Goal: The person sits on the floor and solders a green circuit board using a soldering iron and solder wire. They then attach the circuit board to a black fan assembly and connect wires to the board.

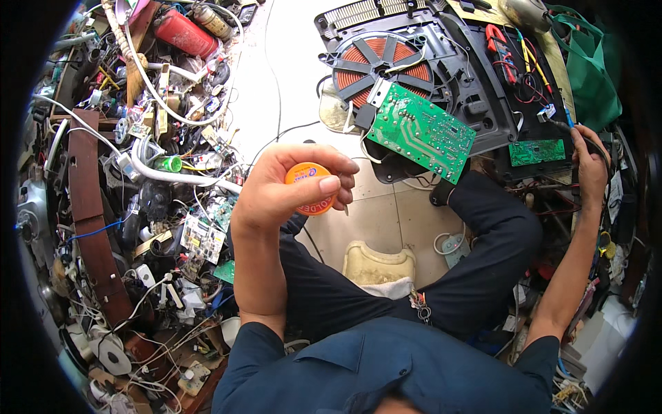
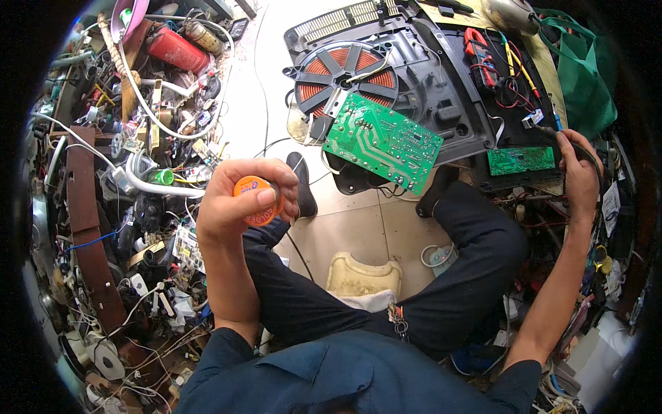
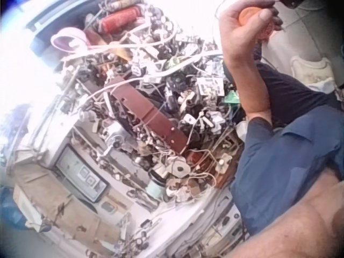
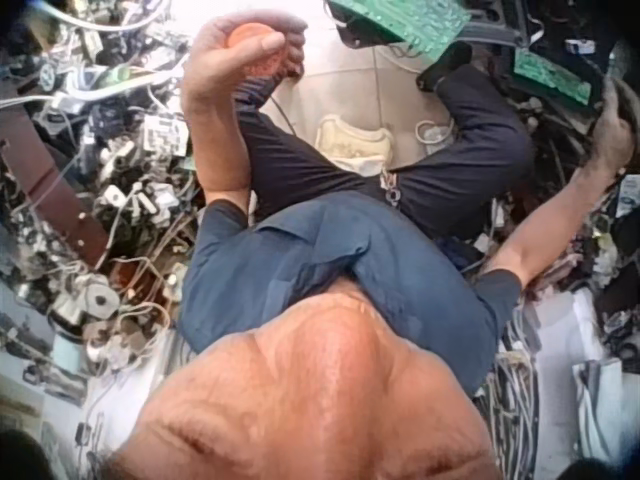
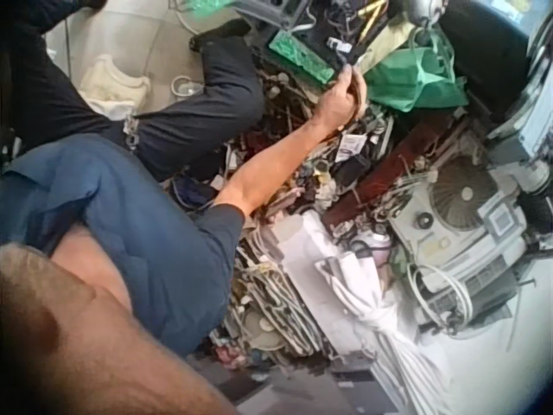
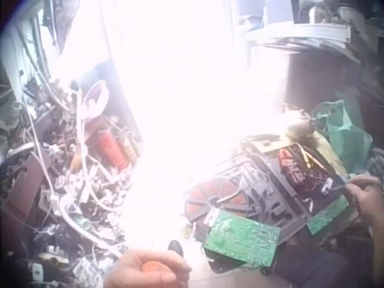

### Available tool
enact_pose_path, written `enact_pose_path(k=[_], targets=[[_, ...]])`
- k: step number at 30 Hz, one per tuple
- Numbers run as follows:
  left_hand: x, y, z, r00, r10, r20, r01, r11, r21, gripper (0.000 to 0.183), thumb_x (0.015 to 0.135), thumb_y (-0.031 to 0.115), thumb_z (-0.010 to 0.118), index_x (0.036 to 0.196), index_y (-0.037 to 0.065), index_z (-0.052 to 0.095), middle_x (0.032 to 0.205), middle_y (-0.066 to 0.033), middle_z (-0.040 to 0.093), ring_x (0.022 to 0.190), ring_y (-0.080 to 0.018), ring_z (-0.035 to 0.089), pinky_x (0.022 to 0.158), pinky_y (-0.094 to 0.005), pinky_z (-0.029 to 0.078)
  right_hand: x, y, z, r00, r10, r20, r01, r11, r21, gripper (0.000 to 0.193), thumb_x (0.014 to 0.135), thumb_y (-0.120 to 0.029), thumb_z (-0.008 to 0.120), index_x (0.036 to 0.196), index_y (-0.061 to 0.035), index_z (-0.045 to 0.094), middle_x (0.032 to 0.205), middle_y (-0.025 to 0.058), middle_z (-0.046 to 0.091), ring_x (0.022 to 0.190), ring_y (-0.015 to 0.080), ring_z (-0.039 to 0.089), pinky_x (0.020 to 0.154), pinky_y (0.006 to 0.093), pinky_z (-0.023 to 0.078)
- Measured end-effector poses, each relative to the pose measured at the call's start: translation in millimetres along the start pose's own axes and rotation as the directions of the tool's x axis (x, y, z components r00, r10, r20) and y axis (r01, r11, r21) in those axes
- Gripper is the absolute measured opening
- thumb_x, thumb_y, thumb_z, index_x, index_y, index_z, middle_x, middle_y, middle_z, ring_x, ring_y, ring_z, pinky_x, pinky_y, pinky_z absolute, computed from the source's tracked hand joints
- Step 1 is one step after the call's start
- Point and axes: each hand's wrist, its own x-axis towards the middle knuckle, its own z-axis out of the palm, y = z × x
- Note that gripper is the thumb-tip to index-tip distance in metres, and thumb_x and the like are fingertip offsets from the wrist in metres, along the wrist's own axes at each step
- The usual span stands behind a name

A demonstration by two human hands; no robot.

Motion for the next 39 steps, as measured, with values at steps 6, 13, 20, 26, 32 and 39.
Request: enact_pose_path(k=[6,13,20,26,32,39], targets=[[-2,1,-6,0.998,-0.055,-0.021,0.055,0.998,0.011,0.03,0.088,0.009,0.076,0.109,-0.01,0.07,0.092,-0.0158,0.071,0.08,-0.023,0.072,0.069,-0.0348,0.061,1,-1,0,1.0,-0.02,-0.005,0.02,0.999,-0.029,0.024,0.096,-0.022,0.073,0.111,-0.0038,0.076,0.078,-0.0016,0.064,0.066,0.0065,0.053,0.06,0.0239,0.04],[1,-3,-11,0.997,-0.057,0.049,0.058,0.998,-0.03,0.024,0.091,0.007,0.075,0.11,-0.008,0.071,0.092,-0.0138,0.073,0.08,-0.0202,0.073,0.072,-0.033,0.061,-32,-17,-13,0.977,-0.047,-0.21,0.036,0.998,-0.056,0.018,0.098,-0.015,0.07,0.109,-0.0009,0.074,0.075,-0.0036,0.058,0.064,0.0042,0.047,0.056,0.0215,0.033],[-2,-2,-11,0.997,-0.077,-0.009,0.077,0.997,0.011,0.029,0.088,0.009,0.075,0.108,-0.011,0.07,0.09,-0.0158,0.072,0.079,-0.0227,0.072,0.068,-0.0325,0.06,-107,-66,34,0.932,-0.045,-0.358,0.253,0.789,0.56,0.015,0.097,-0.007,0.066,0.109,0.0018,0.067,0.087,0.007,0.063,0.059,0.0081,0.046,0.05,0.0211,0.035],[-2,0,-13,0.994,-0.106,0.024,0.106,0.994,0.005,0.025,0.088,0.007,0.075,0.106,-0.01,0.07,0.091,-0.0148,0.071,0.08,-0.022,0.072,0.07,-0.0332,0.06,-130,-121,99,0.941,-0.311,-0.131,0.284,0.52,0.806,0.017,0.088,-0.003,0.066,0.102,0.004,0.059,0.088,0.0146,0.057,0.058,0.0121,0.047,0.046,0.0213,0.036],[-5,-2,-18,0.99,-0.126,0.057,0.122,0.989,0.082,0.024,0.087,0.006,0.075,0.106,-0.009,0.071,0.094,-0.0132,0.071,0.082,-0.021,0.073,0.071,-0.0336,0.061,-138,-127,132,0.964,-0.264,-0.019,0.175,0.581,0.795,0.018,0.083,-0.001,0.066,0.099,0.0043,0.061,0.093,0.0147,0.061,0.058,0.0112,0.051,0.048,0.0219,0.038],[-8,-3,-21,0.989,-0.133,0.058,0.128,0.988,0.086,0.022,0.086,0.004,0.075,0.105,-0.007,0.072,0.095,-0.0132,0.072,0.082,-0.0205,0.073,0.072,-0.0331,0.061,-139,-128,148,0.957,-0.287,0.033,0.137,0.552,0.822,0.02,0.083,0.006,0.066,0.103,0.005,0.063,0.097,0.0166,0.063,0.059,0.0112,0.054,0.049,0.0228,0.042]])
